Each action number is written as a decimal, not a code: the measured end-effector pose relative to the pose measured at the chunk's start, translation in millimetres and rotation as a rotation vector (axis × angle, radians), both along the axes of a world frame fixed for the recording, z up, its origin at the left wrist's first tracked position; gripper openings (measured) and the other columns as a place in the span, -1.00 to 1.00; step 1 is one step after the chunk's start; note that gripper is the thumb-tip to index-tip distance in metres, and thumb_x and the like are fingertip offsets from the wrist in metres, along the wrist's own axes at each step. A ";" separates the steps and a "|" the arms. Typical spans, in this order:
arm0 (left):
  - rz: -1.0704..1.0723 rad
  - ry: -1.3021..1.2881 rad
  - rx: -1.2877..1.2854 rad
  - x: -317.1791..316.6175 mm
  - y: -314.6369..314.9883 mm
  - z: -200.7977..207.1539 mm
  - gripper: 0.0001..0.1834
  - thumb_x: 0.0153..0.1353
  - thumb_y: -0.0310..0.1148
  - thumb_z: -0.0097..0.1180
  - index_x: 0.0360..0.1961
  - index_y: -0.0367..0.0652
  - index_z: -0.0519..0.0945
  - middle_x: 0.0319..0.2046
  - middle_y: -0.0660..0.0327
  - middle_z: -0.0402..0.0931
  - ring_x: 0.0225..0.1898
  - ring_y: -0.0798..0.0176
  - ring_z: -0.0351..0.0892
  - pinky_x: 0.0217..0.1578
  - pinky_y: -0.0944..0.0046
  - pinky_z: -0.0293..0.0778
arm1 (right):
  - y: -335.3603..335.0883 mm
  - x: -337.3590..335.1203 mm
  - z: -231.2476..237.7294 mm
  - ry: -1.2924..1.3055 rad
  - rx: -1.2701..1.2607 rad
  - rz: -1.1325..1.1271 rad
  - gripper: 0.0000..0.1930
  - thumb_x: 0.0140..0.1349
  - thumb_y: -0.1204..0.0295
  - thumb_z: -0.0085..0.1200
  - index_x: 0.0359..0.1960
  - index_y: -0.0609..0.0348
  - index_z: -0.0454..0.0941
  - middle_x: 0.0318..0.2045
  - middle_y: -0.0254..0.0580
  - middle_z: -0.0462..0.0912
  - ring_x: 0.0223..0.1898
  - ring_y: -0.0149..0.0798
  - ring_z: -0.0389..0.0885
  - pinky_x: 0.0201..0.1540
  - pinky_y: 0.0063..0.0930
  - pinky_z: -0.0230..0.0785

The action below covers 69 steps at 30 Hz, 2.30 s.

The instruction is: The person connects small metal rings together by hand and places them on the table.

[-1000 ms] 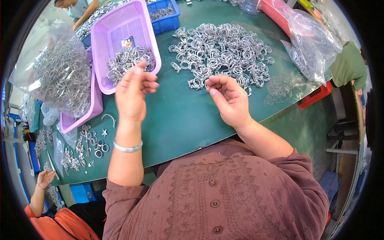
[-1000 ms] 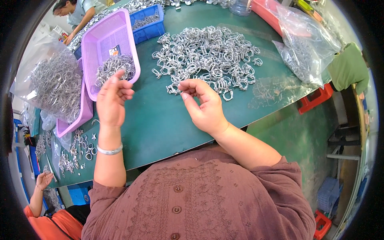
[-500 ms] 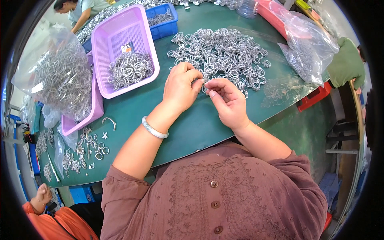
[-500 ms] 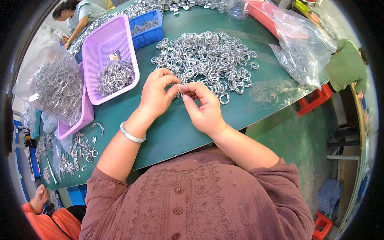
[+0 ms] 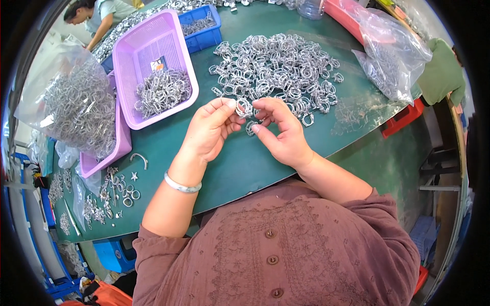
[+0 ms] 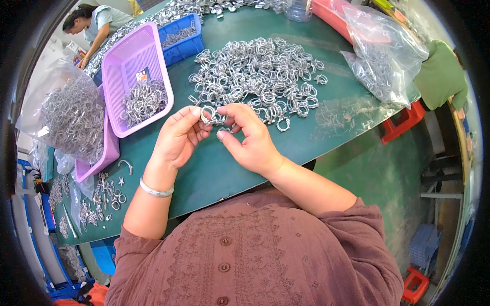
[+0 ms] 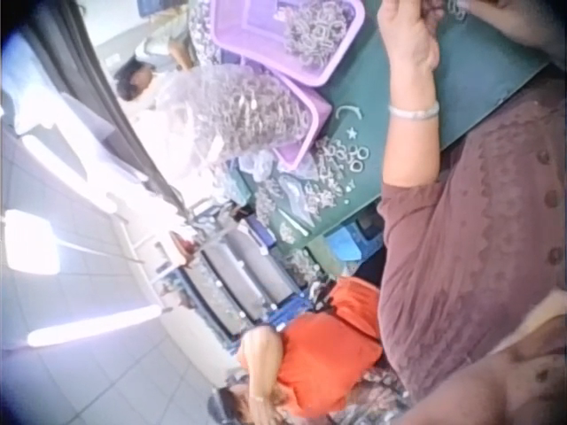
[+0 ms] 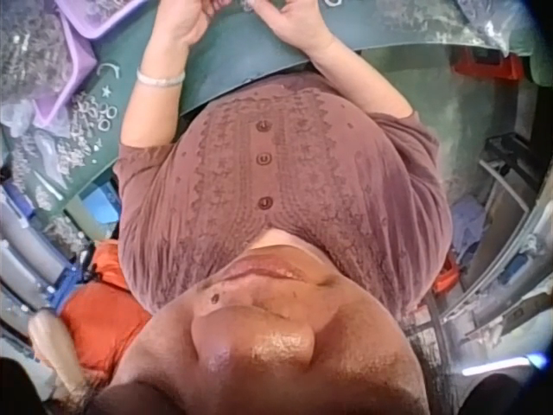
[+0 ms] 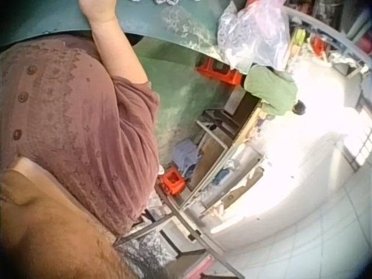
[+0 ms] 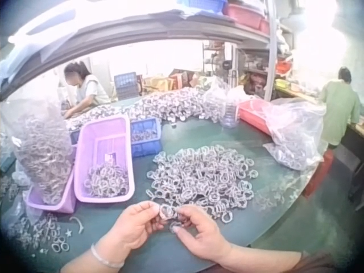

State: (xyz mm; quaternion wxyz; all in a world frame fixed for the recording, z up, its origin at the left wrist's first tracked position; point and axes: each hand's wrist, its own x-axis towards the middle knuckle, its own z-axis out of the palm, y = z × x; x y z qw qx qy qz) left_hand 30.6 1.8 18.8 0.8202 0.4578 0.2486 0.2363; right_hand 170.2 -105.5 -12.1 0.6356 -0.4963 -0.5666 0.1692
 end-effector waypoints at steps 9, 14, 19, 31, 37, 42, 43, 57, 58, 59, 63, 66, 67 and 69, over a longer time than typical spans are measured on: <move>-0.031 0.009 -0.059 -5.1 -11.5 -4.2 -0.84 0.27 -0.33 -0.03 -0.24 -0.19 0.47 -0.40 0.26 0.51 -0.43 0.41 0.52 -0.41 0.44 0.46 | -0.4 1.2 -1.0 0.020 0.021 0.088 -0.78 0.03 0.66 0.09 -0.23 0.28 0.49 -0.31 -0.23 0.50 -0.37 -0.44 0.49 -0.36 -0.62 0.36; -0.020 -0.013 0.086 -3.7 -19.2 -2.0 -0.70 0.29 -0.33 -0.08 0.00 -0.22 0.42 -0.34 0.29 0.50 -0.37 0.43 0.51 -0.35 0.44 0.46 | -0.5 2.0 -2.6 0.052 -0.006 0.091 -0.80 0.07 0.63 0.10 -0.23 0.29 0.49 -0.34 -0.24 0.51 -0.41 -0.46 0.48 -0.38 -0.62 0.35; -0.069 0.004 0.159 -7.0 -19.3 -5.8 -0.71 0.28 -0.36 -0.06 -0.01 -0.22 0.44 -0.25 0.25 0.52 -0.28 0.41 0.51 -0.27 0.41 0.45 | -1.9 0.2 1.5 0.077 -0.035 0.099 -0.84 0.09 0.59 0.10 -0.25 0.29 0.50 -0.37 -0.26 0.52 -0.44 -0.48 0.48 -0.39 -0.64 0.35; -0.023 -0.003 0.152 -5.2 -22.2 -8.7 -0.66 0.31 -0.25 -0.09 0.04 -0.14 0.42 -0.42 0.36 0.45 -0.39 0.47 0.43 -0.33 0.47 0.38 | -4.7 0.9 1.2 -0.020 -0.039 0.089 -0.89 0.07 0.64 0.07 -0.33 0.28 0.51 -0.43 -0.25 0.52 -0.42 -0.44 0.49 -0.38 -0.61 0.35; -0.040 -0.024 0.376 -3.8 -25.4 -6.9 -0.64 0.22 -0.39 0.04 0.06 -0.15 0.40 -0.35 0.35 0.40 -0.33 0.50 0.38 -0.30 0.49 0.35 | -4.8 0.1 -0.4 0.053 -0.063 0.060 -0.92 0.07 0.65 0.06 -0.38 0.27 0.51 -0.44 -0.27 0.51 -0.45 -0.46 0.47 -0.41 -0.62 0.32; -0.030 -0.052 0.371 -3.3 -26.4 -12.6 -0.61 0.16 -0.50 0.09 0.04 -0.17 0.42 -0.34 0.36 0.36 -0.30 0.52 0.34 -0.26 0.49 0.35 | -5.1 -0.9 -0.7 0.102 -0.082 0.106 -0.93 0.08 0.64 0.06 -0.38 0.26 0.51 -0.44 -0.28 0.50 -0.44 -0.48 0.46 -0.40 -0.62 0.31; -0.029 -0.042 0.366 -3.3 -26.1 -12.6 -0.62 0.15 -0.52 0.09 0.03 -0.17 0.44 -0.35 0.36 0.36 -0.30 0.52 0.34 -0.24 0.49 0.34 | -5.7 -0.4 -1.1 0.101 -0.084 0.105 -0.93 0.08 0.64 0.06 -0.38 0.26 0.51 -0.44 -0.28 0.50 -0.44 -0.48 0.46 -0.40 -0.62 0.31; -0.034 -0.058 0.494 -3.6 -25.1 -15.9 -0.68 0.21 -0.48 0.02 0.02 -0.19 0.45 -0.29 0.33 0.44 -0.27 0.49 0.37 -0.24 0.46 0.38 | -5.0 -1.0 -1.2 0.051 -0.047 0.101 -0.93 0.07 0.64 0.09 -0.40 0.26 0.52 -0.46 -0.30 0.51 -0.45 -0.51 0.44 -0.40 -0.63 0.31; -0.035 -0.061 0.497 -4.0 -24.8 -16.1 -0.68 0.23 -0.47 0.00 0.03 -0.18 0.45 -0.27 0.32 0.45 -0.27 0.48 0.38 -0.24 0.46 0.39 | -5.7 -1.0 -1.3 0.050 -0.047 0.102 -0.93 0.07 0.64 0.09 -0.40 0.26 0.52 -0.46 -0.30 0.51 -0.45 -0.51 0.44 -0.40 -0.63 0.31; -0.033 -0.061 0.496 -5.0 -23.7 -17.6 -0.68 0.23 -0.47 0.00 0.03 -0.18 0.45 -0.27 0.32 0.45 -0.27 0.48 0.38 -0.24 0.46 0.39 | -7.0 -1.1 -1.6 0.068 -0.057 0.101 -0.91 0.06 0.64 0.10 -0.37 0.25 0.51 -0.45 -0.31 0.50 -0.45 -0.52 0.44 -0.40 -0.65 0.31; -0.060 0.009 0.575 -6.2 -21.8 -19.8 -0.69 0.27 -0.44 -0.08 0.05 -0.17 0.45 -0.19 0.28 0.42 -0.27 0.46 0.41 -0.25 0.46 0.41 | -4.9 -1.2 -7.3 0.224 -0.002 0.029 -0.79 0.06 0.65 0.10 -0.25 0.21 0.47 -0.43 -0.34 0.49 -0.44 -0.54 0.43 -0.39 -0.67 0.31; -0.060 0.014 0.647 -5.9 -22.8 -17.0 -0.68 0.28 -0.45 -0.12 0.06 -0.16 0.44 -0.19 0.26 0.40 -0.28 0.44 0.42 -0.25 0.45 0.42 | -2.2 -2.1 -4.5 0.208 0.036 0.061 -0.74 0.06 0.66 0.09 -0.19 0.20 0.44 -0.39 -0.32 0.48 -0.42 -0.52 0.44 -0.38 -0.67 0.32; -0.057 0.015 0.690 -6.2 -23.0 -16.2 -0.68 0.29 -0.47 -0.14 0.06 -0.17 0.44 -0.21 0.26 0.39 -0.29 0.43 0.42 -0.25 0.44 0.43 | -1.9 -2.9 -3.1 0.203 0.045 0.060 -0.76 0.06 0.66 0.09 -0.21 0.22 0.45 -0.38 -0.31 0.47 -0.41 -0.52 0.44 -0.38 -0.67 0.33; -0.062 0.020 0.735 -5.8 -23.3 -14.2 -0.67 0.30 -0.46 -0.15 0.07 -0.20 0.42 -0.23 0.26 0.38 -0.30 0.44 0.41 -0.25 0.45 0.41 | -0.7 -0.7 -5.8 0.167 0.050 0.049 -0.78 0.06 0.67 0.09 -0.22 0.22 0.46 -0.37 -0.30 0.47 -0.41 -0.51 0.44 -0.38 -0.67 0.32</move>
